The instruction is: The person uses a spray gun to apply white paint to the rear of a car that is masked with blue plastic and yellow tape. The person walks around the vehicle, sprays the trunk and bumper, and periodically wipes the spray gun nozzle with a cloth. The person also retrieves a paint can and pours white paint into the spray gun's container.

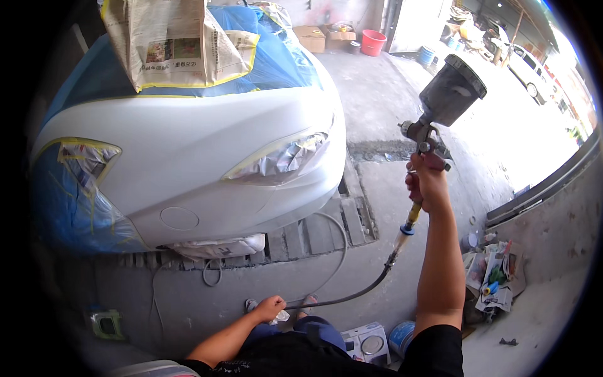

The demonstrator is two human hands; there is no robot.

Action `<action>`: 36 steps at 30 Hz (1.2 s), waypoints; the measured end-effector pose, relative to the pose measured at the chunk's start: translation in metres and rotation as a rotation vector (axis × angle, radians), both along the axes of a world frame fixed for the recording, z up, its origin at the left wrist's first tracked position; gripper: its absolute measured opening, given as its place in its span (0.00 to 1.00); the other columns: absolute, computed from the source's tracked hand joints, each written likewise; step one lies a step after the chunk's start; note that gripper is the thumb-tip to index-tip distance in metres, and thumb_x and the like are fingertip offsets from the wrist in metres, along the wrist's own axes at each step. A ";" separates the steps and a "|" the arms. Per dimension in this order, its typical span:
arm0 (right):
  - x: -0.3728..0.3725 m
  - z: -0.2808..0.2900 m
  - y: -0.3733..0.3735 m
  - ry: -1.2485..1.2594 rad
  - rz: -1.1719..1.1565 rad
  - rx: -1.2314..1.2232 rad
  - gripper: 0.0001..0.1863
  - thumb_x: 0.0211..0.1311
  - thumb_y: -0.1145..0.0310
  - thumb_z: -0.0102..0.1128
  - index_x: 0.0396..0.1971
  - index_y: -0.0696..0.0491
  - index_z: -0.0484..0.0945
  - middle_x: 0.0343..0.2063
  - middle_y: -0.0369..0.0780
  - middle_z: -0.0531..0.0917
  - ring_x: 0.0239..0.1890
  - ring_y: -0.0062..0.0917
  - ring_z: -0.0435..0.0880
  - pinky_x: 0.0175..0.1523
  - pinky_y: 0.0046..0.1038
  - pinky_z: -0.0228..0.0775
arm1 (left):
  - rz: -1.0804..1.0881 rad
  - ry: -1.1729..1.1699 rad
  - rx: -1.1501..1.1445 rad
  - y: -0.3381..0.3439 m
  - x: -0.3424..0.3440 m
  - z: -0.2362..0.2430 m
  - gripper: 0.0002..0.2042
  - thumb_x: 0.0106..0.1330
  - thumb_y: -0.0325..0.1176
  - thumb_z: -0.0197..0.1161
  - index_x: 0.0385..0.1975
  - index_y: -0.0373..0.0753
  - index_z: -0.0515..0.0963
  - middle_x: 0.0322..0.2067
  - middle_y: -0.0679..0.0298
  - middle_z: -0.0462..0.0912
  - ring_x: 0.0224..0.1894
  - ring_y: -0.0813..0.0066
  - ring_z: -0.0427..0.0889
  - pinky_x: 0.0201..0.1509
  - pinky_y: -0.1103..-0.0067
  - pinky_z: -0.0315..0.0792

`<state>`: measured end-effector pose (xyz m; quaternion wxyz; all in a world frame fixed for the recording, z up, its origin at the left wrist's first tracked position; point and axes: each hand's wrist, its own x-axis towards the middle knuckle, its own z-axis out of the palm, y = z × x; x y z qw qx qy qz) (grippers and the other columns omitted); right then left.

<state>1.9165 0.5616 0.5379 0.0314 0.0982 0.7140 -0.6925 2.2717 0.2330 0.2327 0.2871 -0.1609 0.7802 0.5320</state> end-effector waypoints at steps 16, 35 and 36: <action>0.085 0.102 -0.123 0.003 0.279 0.241 0.13 0.60 0.57 0.59 0.28 0.52 0.74 0.15 0.34 0.76 0.12 0.16 0.71 0.16 0.20 0.62 | 0.049 0.022 -0.043 -0.004 -0.007 0.015 0.16 0.60 0.45 0.61 0.33 0.35 0.78 0.30 0.55 0.83 0.34 0.66 0.82 0.40 0.73 0.74; 0.053 0.133 -0.104 0.073 0.017 0.251 0.17 0.61 0.55 0.58 0.36 0.54 0.70 0.24 0.37 0.75 0.18 0.20 0.74 0.16 0.23 0.64 | 0.061 0.071 -0.008 -0.041 0.020 -0.023 0.16 0.58 0.44 0.62 0.36 0.35 0.78 0.32 0.54 0.83 0.36 0.64 0.82 0.42 0.73 0.74; 0.054 0.135 -0.099 0.020 0.008 0.286 0.17 0.62 0.55 0.57 0.37 0.53 0.69 0.24 0.38 0.74 0.19 0.20 0.74 0.16 0.23 0.63 | 0.054 0.065 0.006 -0.045 0.023 -0.024 0.16 0.58 0.44 0.62 0.36 0.35 0.78 0.32 0.54 0.83 0.36 0.64 0.82 0.42 0.73 0.74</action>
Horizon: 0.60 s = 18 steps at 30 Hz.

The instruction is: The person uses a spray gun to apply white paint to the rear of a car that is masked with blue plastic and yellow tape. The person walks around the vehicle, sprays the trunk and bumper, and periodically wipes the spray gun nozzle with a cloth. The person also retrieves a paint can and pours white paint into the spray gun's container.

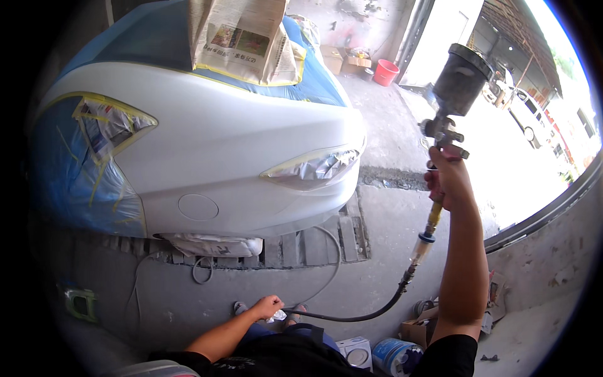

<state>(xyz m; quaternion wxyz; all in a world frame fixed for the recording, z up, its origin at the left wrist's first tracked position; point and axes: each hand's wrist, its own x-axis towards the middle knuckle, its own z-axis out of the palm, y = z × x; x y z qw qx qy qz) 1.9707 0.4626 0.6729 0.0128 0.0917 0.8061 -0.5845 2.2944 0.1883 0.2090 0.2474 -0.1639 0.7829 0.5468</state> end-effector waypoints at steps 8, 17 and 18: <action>0.043 0.009 -0.076 0.058 0.019 0.054 0.18 0.62 0.52 0.56 0.37 0.53 0.70 0.17 0.36 0.74 0.14 0.19 0.72 0.16 0.21 0.62 | -0.061 0.058 0.064 -0.038 0.015 0.003 0.15 0.60 0.42 0.62 0.35 0.35 0.78 0.28 0.60 0.82 0.30 0.75 0.79 0.35 0.76 0.73; 0.120 0.033 -0.270 0.047 0.311 -0.050 0.18 0.60 0.55 0.59 0.34 0.56 0.71 0.19 0.36 0.75 0.19 0.19 0.76 0.17 0.21 0.63 | 0.018 0.077 0.001 -0.148 0.068 -0.009 0.15 0.59 0.42 0.63 0.34 0.35 0.79 0.29 0.59 0.83 0.32 0.74 0.80 0.38 0.76 0.74; 0.136 0.045 -0.290 -0.043 0.338 -0.014 0.17 0.59 0.57 0.60 0.33 0.56 0.72 0.20 0.35 0.75 0.19 0.19 0.76 0.18 0.22 0.65 | 0.039 0.060 -0.004 -0.159 0.078 -0.012 0.15 0.59 0.42 0.63 0.34 0.35 0.79 0.29 0.59 0.83 0.32 0.74 0.80 0.38 0.76 0.74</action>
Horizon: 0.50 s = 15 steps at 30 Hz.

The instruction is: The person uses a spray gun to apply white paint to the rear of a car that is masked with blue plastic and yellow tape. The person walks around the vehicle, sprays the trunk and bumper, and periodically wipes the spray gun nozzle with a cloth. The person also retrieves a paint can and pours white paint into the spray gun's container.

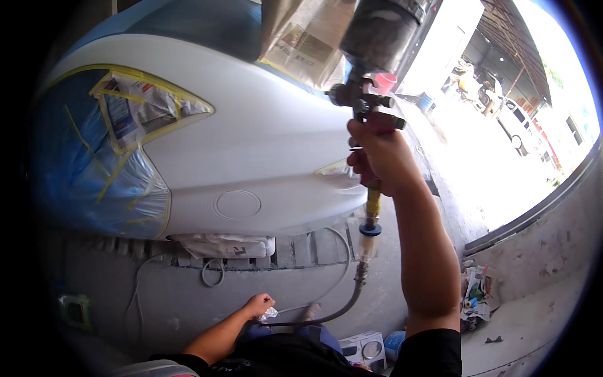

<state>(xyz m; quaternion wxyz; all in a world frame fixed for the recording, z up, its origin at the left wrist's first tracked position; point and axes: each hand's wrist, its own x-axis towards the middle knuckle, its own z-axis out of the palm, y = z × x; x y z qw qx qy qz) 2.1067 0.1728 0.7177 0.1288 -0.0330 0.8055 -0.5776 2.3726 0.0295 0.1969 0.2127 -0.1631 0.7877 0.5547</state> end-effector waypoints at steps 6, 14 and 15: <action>0.059 -0.017 -0.071 0.036 0.229 -0.129 0.16 0.59 0.58 0.61 0.33 0.56 0.72 0.23 0.35 0.76 0.20 0.18 0.78 0.20 0.20 0.69 | 0.058 -0.023 0.036 -0.031 0.033 -0.016 0.16 0.57 0.44 0.62 0.34 0.35 0.79 0.31 0.55 0.83 0.34 0.64 0.82 0.41 0.72 0.74; 0.101 -0.095 0.000 -0.053 -0.002 -0.107 0.13 0.63 0.56 0.57 0.31 0.52 0.74 0.15 0.35 0.76 0.12 0.17 0.72 0.14 0.19 0.61 | 0.057 -0.092 0.013 -0.044 0.060 -0.013 0.16 0.57 0.43 0.63 0.34 0.35 0.79 0.31 0.55 0.83 0.34 0.66 0.82 0.40 0.73 0.74; 0.104 -0.109 0.019 -0.071 -0.099 -0.173 0.14 0.64 0.56 0.55 0.29 0.52 0.73 0.14 0.36 0.75 0.11 0.18 0.71 0.13 0.20 0.58 | 0.068 -0.101 -0.003 -0.049 0.069 -0.016 0.16 0.57 0.43 0.63 0.34 0.35 0.79 0.31 0.55 0.83 0.34 0.67 0.82 0.40 0.73 0.74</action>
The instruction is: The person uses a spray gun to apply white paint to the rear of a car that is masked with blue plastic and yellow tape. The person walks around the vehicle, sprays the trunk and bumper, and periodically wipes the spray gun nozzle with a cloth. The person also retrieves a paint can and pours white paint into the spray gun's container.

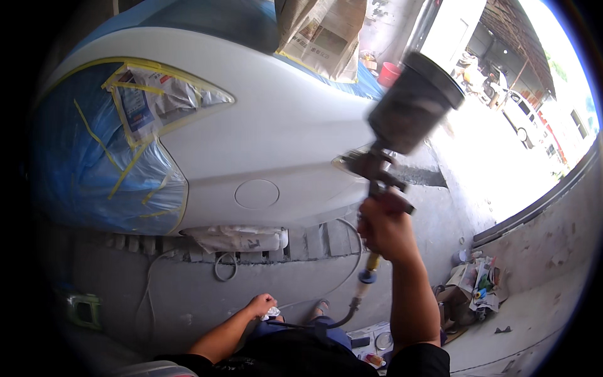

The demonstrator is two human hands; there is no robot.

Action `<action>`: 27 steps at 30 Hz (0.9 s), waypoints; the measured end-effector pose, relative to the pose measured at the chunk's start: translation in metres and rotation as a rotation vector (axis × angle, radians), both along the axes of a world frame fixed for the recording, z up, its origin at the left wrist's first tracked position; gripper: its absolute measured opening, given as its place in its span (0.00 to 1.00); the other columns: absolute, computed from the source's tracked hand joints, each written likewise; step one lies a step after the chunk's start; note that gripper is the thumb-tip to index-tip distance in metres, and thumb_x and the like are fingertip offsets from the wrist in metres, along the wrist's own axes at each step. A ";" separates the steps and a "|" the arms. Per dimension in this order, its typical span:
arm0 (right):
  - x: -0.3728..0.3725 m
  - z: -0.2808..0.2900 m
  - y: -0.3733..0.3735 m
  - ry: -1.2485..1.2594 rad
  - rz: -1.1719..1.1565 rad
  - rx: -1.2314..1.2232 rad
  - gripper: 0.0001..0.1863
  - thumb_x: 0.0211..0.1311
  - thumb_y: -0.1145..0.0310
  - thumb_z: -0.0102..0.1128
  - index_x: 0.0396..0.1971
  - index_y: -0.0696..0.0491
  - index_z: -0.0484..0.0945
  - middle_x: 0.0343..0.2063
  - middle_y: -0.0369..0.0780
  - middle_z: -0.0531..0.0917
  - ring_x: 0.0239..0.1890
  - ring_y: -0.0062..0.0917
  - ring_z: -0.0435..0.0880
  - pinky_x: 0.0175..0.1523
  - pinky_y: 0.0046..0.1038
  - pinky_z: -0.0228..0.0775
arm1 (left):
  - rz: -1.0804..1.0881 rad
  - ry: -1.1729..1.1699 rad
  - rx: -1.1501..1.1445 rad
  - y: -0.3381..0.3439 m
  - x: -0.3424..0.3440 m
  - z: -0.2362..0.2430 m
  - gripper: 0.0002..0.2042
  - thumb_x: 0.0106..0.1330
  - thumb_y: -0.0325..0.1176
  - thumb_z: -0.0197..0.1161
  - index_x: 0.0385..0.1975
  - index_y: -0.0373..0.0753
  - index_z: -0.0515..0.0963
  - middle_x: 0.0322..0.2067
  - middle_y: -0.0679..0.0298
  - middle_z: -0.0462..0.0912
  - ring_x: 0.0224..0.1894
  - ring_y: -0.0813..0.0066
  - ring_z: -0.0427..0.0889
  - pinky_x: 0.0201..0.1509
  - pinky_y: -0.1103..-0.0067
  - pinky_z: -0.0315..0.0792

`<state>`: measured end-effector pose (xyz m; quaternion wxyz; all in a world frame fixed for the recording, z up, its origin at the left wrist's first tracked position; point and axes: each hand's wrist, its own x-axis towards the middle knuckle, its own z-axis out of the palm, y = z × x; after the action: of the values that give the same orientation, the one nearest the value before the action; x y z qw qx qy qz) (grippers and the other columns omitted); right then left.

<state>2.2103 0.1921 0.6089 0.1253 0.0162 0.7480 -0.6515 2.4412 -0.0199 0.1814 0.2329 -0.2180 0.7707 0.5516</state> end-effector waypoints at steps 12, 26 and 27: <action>0.063 -0.170 0.255 0.000 -0.754 -0.005 0.13 0.65 0.55 0.54 0.42 0.46 0.75 0.16 0.31 0.73 0.14 0.13 0.68 0.15 0.17 0.58 | -0.020 -0.203 -0.089 0.040 0.030 -0.010 0.13 0.60 0.41 0.61 0.32 0.35 0.79 0.25 0.63 0.81 0.28 0.77 0.77 0.33 0.76 0.71; 0.104 -0.251 0.261 -0.213 -0.377 -0.248 0.21 0.64 0.64 0.56 0.55 0.50 0.67 0.26 0.33 0.79 0.27 0.12 0.74 0.28 0.15 0.62 | -0.123 -0.310 -0.378 0.124 0.046 0.008 0.18 0.60 0.47 0.59 0.33 0.36 0.80 0.30 0.56 0.83 0.33 0.68 0.81 0.38 0.73 0.72; 0.103 -0.249 0.260 -0.215 -0.368 -0.249 0.21 0.64 0.64 0.56 0.56 0.50 0.67 0.26 0.33 0.79 0.28 0.12 0.74 0.28 0.15 0.62 | -0.112 -0.327 -0.378 0.123 0.046 0.010 0.18 0.60 0.48 0.59 0.33 0.36 0.80 0.30 0.56 0.82 0.33 0.68 0.80 0.38 0.73 0.72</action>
<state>2.3132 0.4521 0.3596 0.0847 0.2058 0.6286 -0.7452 2.4876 0.1036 0.1913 0.3398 -0.3012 0.8230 0.3413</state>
